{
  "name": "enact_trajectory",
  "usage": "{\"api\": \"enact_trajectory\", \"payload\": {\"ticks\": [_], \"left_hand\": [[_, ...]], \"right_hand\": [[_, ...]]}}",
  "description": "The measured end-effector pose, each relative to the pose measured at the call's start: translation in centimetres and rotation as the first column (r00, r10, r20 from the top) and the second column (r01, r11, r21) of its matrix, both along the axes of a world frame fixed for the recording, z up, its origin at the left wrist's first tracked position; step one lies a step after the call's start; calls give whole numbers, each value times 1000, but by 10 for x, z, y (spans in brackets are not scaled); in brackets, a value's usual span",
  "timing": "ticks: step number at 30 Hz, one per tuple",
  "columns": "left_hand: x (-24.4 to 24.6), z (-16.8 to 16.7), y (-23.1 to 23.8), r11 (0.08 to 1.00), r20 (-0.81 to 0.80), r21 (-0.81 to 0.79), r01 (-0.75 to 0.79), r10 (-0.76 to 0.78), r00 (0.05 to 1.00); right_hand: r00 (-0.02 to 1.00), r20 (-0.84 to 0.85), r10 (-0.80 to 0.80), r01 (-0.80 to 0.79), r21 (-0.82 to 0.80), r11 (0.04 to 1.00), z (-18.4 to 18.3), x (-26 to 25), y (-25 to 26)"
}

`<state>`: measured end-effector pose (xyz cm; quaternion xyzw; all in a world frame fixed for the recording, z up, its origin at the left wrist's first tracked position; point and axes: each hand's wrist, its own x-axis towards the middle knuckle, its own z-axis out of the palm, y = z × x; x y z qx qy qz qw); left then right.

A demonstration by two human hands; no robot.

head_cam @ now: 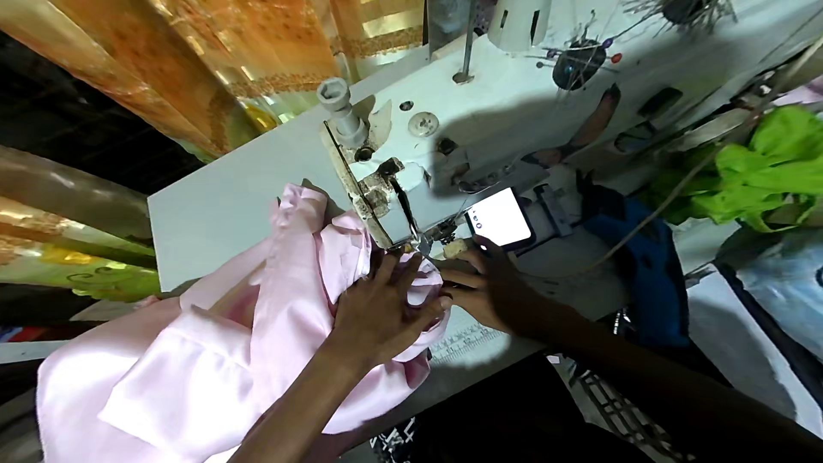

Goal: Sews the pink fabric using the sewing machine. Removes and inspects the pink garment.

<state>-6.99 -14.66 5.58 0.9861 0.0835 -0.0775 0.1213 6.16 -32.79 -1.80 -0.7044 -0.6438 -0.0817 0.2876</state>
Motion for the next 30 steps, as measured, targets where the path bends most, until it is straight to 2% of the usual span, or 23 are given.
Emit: {"api": "enact_trajectory", "payload": {"ticks": [3, 6, 10, 16, 25, 30], "left_hand": [[-9, 5, -6, 999, 43, 18, 31, -31, 999], [-13, 9, -19, 1000, 45, 10, -2, 1, 999], [-8, 0, -25, 997, 40, 7, -74, 73, 996], [-4, -12, -23, 993, 68, 40, -114, 111, 992], [-12, -33, -9, 999, 314, 37, -14, 2, 949], [-13, -38, 8, 998, 341, 21, 67, -70, 938]], "right_hand": [[1000, -13, -5, 5, 31, 999, -2, 0, 1], [1000, -21, 5, -4, 76, 997, -5, 1, 0], [999, -30, 33, -28, 128, 991, -4, 4, -3], [996, -63, 59, -51, 120, 992, -4, 5, -2], [998, -52, 37, -32, 93, 995, -2, 4, 1], [996, -71, 46, -41, 65, 997, -2, -3, 6]]}}
